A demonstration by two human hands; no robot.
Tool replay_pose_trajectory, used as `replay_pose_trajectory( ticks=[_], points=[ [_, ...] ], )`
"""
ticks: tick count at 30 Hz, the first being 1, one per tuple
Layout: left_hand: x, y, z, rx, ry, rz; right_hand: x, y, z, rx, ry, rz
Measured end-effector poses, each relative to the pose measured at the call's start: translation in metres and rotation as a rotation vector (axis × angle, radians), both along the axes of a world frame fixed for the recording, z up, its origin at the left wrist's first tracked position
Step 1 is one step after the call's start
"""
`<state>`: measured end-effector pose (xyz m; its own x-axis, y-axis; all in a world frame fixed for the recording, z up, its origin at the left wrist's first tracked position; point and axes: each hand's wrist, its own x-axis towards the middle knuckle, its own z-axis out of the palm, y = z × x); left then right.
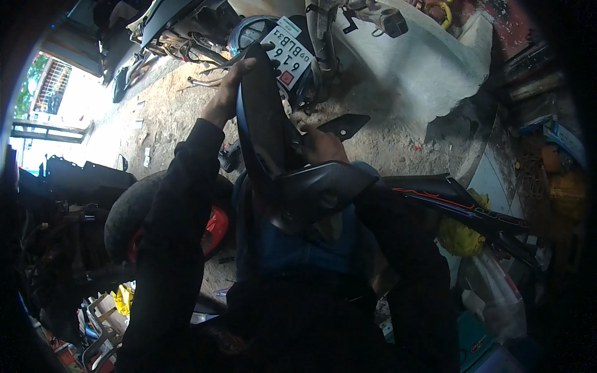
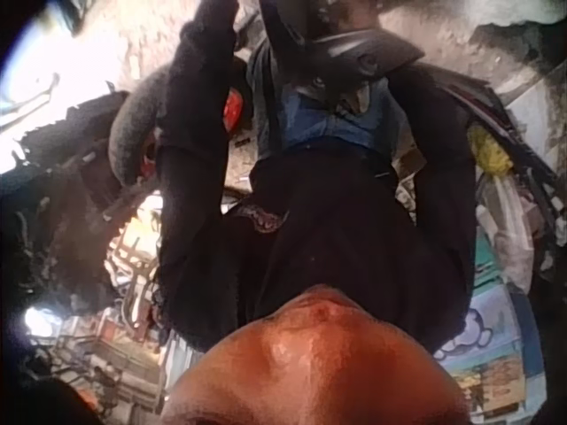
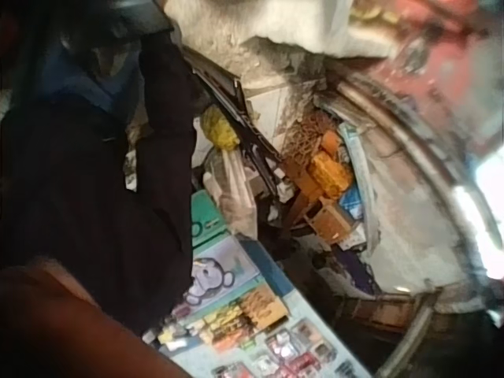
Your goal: The person uses a screwdriver to loosen screws from a motorcycle's front wheel area, removes the front mudguard, and then uses a power drill to detach a secondary rear fender component.
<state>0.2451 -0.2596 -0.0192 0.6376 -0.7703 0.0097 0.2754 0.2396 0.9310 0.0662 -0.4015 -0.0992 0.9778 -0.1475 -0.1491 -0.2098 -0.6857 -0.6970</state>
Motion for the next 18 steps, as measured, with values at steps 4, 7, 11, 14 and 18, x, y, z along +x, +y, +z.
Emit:
replay_pose_trajectory(
  ticks=[4,7,11,14,18],
  points=[
    [-0.006,-0.004,0.0,-0.04,-0.01,0.037,0.003,-0.001,-0.001,0.057,0.05,-0.177],
    [-0.005,0.0,-0.003,-0.059,0.017,0.049,0.004,0.016,0.006,0.002,0.114,-0.3],
    [-0.007,-0.001,0.002,0.025,0.003,0.07,0.001,0.016,0.004,0.084,-0.009,-0.265],
    [-0.01,-0.003,0.009,0.028,0.017,0.07,-0.004,0.018,0.005,0.007,0.105,-0.293],
    [-0.008,0.0,0.012,0.051,-0.074,0.001,0.002,0.003,0.001,-0.025,0.142,0.087]
  ],
)
